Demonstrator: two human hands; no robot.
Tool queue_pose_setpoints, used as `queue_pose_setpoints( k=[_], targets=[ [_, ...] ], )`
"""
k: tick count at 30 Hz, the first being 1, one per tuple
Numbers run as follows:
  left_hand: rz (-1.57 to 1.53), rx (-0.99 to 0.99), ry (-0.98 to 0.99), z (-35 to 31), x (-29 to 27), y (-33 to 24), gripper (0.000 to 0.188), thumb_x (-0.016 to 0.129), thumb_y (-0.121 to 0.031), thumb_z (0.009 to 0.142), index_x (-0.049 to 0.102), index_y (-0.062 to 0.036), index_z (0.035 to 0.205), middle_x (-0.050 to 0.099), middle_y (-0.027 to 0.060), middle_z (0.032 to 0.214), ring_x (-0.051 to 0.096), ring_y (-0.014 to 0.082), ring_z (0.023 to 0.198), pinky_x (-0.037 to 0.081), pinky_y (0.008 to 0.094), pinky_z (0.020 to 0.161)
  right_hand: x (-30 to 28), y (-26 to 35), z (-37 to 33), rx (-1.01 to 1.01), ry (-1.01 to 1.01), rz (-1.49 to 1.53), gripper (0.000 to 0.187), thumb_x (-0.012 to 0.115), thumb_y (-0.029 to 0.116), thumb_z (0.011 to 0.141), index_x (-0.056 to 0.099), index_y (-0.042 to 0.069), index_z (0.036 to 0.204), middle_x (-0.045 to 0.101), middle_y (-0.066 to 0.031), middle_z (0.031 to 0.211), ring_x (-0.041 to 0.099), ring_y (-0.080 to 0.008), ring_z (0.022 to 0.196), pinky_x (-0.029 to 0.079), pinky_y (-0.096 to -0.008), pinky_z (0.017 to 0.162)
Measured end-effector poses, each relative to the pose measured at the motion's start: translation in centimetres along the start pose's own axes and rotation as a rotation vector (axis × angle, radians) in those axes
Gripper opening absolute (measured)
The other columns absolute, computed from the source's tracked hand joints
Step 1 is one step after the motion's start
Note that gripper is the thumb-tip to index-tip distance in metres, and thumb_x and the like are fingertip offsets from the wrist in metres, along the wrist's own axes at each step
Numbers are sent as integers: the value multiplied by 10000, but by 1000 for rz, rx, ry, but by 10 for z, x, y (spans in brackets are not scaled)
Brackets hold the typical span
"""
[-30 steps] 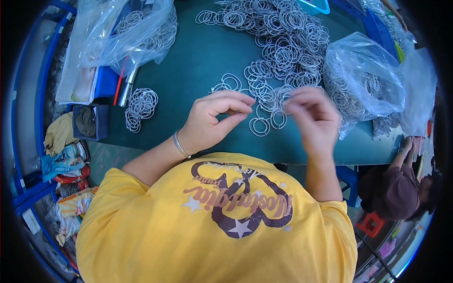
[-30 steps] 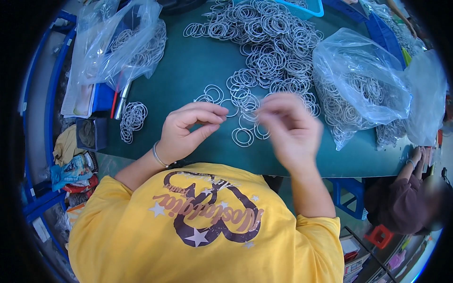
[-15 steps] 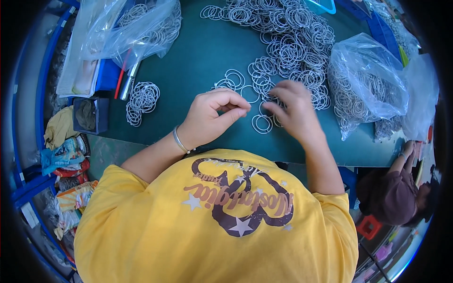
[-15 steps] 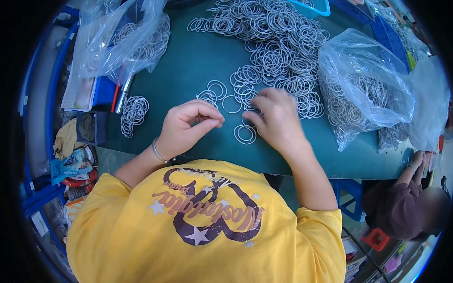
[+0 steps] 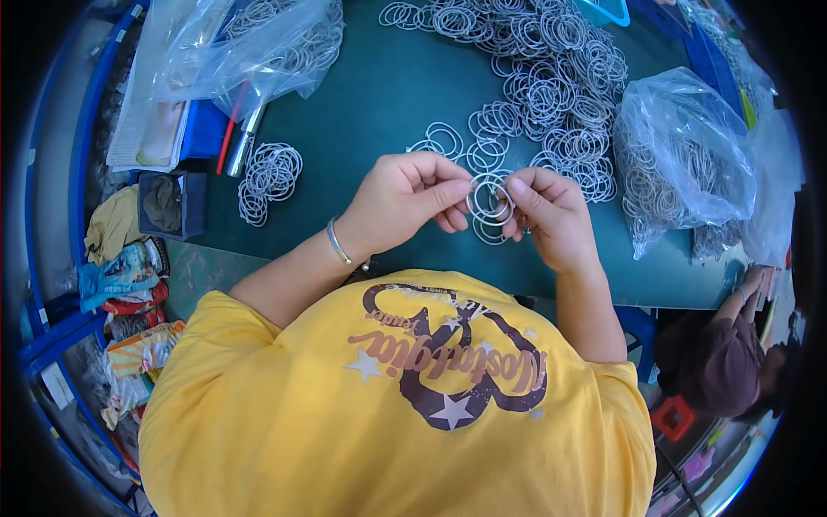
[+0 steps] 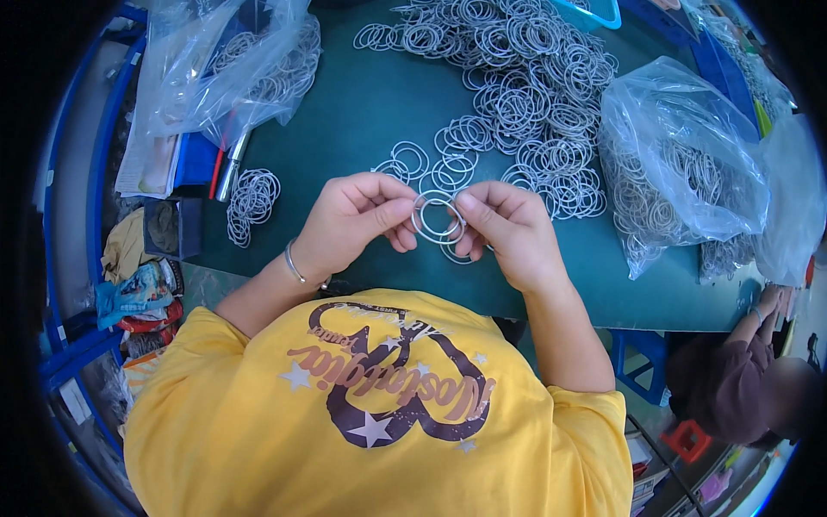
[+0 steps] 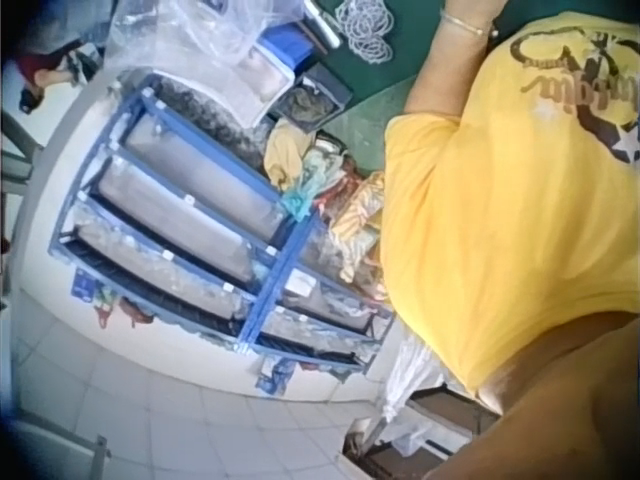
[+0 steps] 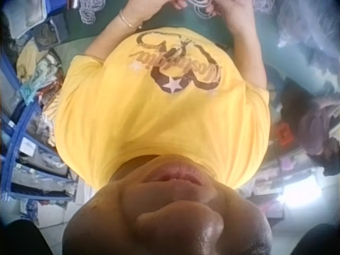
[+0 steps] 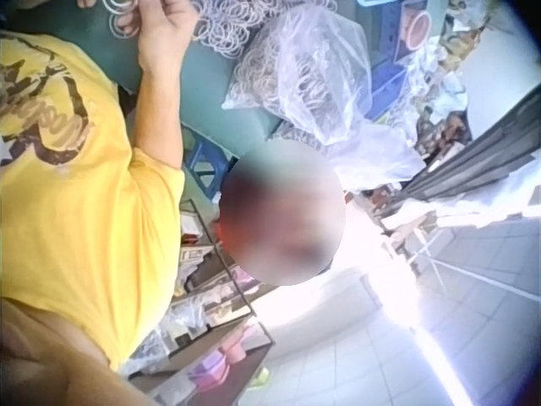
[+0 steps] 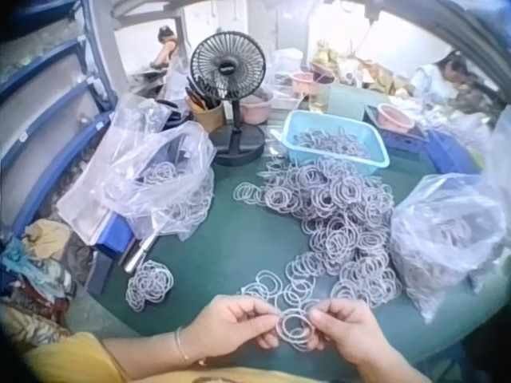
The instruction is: The person assembles keychains by hand, picking up metal rings and sliding smaller rings or components onto them at a workstation.
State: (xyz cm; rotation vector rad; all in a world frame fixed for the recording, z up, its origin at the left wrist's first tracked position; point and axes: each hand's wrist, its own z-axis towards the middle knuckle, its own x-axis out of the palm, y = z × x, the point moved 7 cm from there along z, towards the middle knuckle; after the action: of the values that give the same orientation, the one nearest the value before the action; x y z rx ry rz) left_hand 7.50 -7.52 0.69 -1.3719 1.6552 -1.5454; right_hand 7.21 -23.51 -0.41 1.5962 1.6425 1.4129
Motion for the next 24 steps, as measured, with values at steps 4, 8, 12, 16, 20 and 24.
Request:
queue_pose_setpoints(
  k=[4, 8, 12, 16, 20, 24],
  targets=[
    [-49, -9, 1, 2, -2, 2, 142, 554, -104, 918, 601, 23, 961, 640, 71, 783, 646, 137, 662, 542, 232, 595, 4, 2, 0, -55, 7, 17, 155, 555, 139, 923, 605, -7, 916, 626, -49, 735, 601, -94, 568, 467, -183, 494],
    [-137, -1, -66, 2, -5, 4, 152, 553, -125, 922, 592, 18, 955, 636, 68, 769, 642, 132, 653, 539, 230, 583, 7, 7, -3, -203, -46, -67, 130, 553, 107, 921, 598, -15, 925, 621, -54, 744, 605, -97, 570, 477, -189, 500],
    [-150, -155, -13, 2, -11, 11, 154, 553, -140, 924, 581, 11, 930, 635, 81, 795, 639, 133, 650, 540, 233, 581, 7, 5, -4, -193, -34, -11, 115, 560, 89, 915, 599, -17, 938, 620, -61, 765, 614, -102, 588, 486, -189, 512],
    [-370, -310, 94, 0, -3, 20, 140, 576, -132, 909, 579, 8, 910, 640, 95, 805, 646, 151, 651, 546, 239, 588, 11, 12, -9, -352, -93, -310, 94, 603, 62, 879, 626, -12, 932, 628, -82, 859, 644, -122, 718, 513, -202, 611],
    [-293, -157, -56, 4, -9, 16, 114, 609, -92, 881, 576, 16, 895, 649, 110, 804, 660, 168, 672, 556, 245, 606, 23, 40, -17, -751, -69, -725, 168, 613, -29, 832, 627, -3, 998, 629, -102, 1018, 609, -148, 968, 493, -247, 809],
    [-111, -36, -81, 6, -12, 6, 90, 630, -8, 841, 567, 31, 893, 656, 134, 841, 673, 185, 726, 568, 258, 646, 2, 17, -7, -433, -160, -155, 238, 511, -47, 881, 543, -52, 1117, 626, -110, 1021, 630, -165, 931, 509, -255, 809]
  ],
)
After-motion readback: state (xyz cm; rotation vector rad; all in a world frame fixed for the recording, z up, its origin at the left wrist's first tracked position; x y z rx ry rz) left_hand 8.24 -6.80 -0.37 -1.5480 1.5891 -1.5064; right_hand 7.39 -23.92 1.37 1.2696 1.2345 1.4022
